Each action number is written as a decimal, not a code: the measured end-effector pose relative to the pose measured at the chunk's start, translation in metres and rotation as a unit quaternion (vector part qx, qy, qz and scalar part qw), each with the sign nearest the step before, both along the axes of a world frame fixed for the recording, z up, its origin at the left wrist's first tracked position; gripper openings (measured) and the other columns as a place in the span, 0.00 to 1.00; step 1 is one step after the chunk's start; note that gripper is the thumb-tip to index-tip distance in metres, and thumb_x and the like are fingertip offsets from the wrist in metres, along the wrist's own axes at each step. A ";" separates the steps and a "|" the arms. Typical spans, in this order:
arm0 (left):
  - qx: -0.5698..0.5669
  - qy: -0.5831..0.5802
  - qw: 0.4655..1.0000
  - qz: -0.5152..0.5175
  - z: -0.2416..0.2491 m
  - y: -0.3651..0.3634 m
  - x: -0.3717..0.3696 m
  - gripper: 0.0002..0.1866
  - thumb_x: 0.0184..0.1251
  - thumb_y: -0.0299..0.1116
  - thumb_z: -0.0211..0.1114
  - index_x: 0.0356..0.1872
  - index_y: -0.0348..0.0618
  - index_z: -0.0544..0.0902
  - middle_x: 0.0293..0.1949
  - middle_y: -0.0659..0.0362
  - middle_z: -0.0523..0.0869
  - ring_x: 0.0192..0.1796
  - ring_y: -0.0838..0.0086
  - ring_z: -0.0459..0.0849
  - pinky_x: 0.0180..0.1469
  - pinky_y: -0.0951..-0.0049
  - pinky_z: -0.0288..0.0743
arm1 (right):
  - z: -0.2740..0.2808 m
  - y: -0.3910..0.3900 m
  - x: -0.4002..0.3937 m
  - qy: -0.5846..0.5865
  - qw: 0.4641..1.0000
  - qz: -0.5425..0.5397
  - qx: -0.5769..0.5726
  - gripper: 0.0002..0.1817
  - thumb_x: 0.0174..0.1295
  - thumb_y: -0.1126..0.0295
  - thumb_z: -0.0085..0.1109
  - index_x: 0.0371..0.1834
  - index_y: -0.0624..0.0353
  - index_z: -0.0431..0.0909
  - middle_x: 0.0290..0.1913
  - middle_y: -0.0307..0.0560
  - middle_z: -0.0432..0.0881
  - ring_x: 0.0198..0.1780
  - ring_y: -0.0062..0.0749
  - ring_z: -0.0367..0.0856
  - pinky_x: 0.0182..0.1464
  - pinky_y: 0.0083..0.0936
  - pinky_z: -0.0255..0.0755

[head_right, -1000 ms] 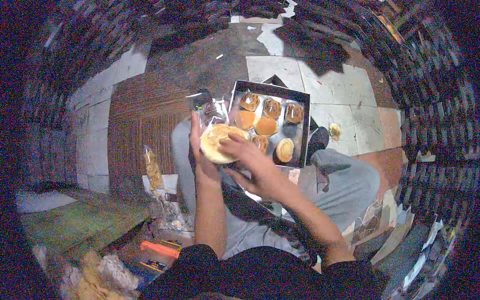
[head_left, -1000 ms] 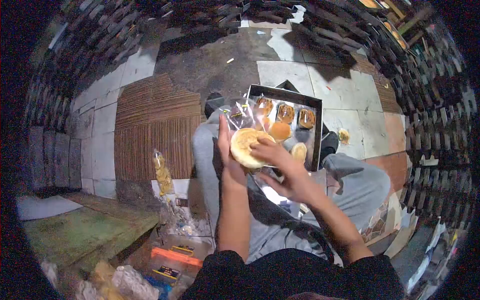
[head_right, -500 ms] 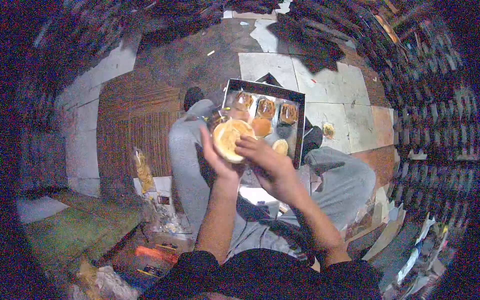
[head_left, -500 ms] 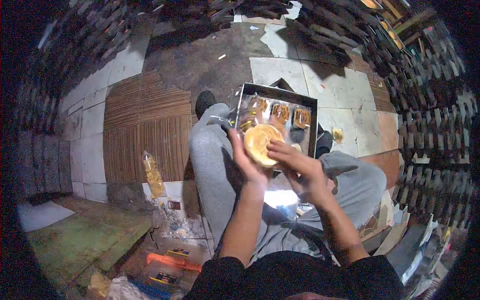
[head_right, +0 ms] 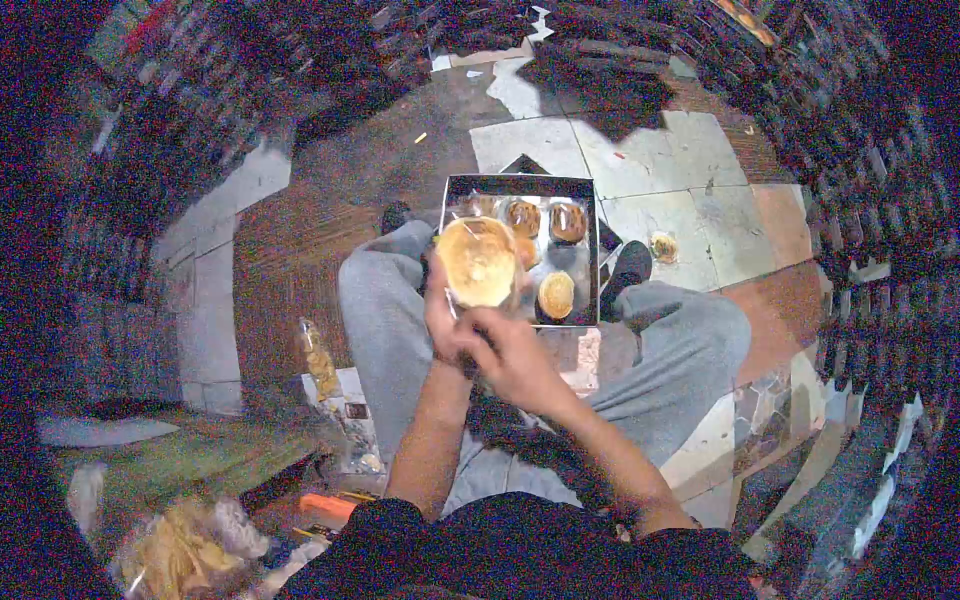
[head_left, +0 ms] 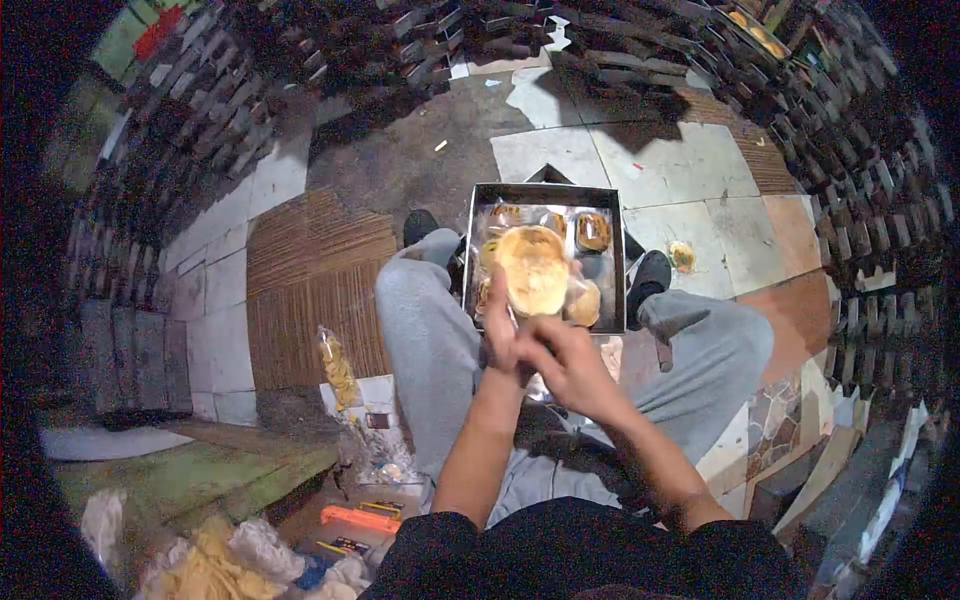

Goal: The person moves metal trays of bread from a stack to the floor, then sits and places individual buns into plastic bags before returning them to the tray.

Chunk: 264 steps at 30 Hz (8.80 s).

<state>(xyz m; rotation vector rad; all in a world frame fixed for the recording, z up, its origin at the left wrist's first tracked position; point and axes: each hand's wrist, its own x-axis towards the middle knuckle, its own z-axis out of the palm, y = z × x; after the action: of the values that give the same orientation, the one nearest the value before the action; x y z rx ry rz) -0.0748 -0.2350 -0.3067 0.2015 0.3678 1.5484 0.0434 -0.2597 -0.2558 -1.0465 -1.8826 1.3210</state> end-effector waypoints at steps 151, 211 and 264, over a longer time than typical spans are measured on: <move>-0.092 0.086 0.982 0.143 0.000 0.009 -0.082 0.30 0.79 0.56 0.49 0.67 0.41 0.70 0.62 0.44 0.80 0.64 0.44 0.81 0.62 0.39 0.77 | -0.001 0.014 -0.026 0.008 0.969 0.053 0.239 0.30 0.57 0.79 0.69 0.66 0.62 0.75 0.68 0.59 0.75 0.69 0.58 0.74 0.71 0.41 0.70; -0.057 0.788 0.551 0.270 0.064 -0.049 -0.129 0.07 0.68 0.28 0.72 0.35 0.38 0.81 0.30 0.56 0.84 0.31 0.70 0.82 0.36 0.67 0.75 | -0.023 0.086 -0.072 0.190 0.953 -0.045 -0.231 0.07 0.64 0.69 0.69 0.38 0.60 0.82 0.25 0.36 0.78 0.21 0.16 0.71 0.21 0.19 0.62; 0.139 0.842 0.511 -0.100 -0.017 -0.050 -0.044 0.07 0.62 0.37 0.71 0.36 0.48 0.86 0.34 0.61 0.90 0.46 0.68 0.86 0.67 0.52 0.61 | -0.001 0.015 0.072 -0.157 0.985 0.077 0.012 0.14 0.56 0.71 0.68 0.46 0.60 0.86 0.43 0.59 0.85 0.44 0.56 0.84 0.49 0.42 0.77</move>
<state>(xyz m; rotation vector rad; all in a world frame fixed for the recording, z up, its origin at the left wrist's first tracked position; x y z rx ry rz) -0.1190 -0.2845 -0.3237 2.0010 1.5182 0.6232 0.1157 -0.2449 -0.2567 -1.1725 -2.2459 1.2717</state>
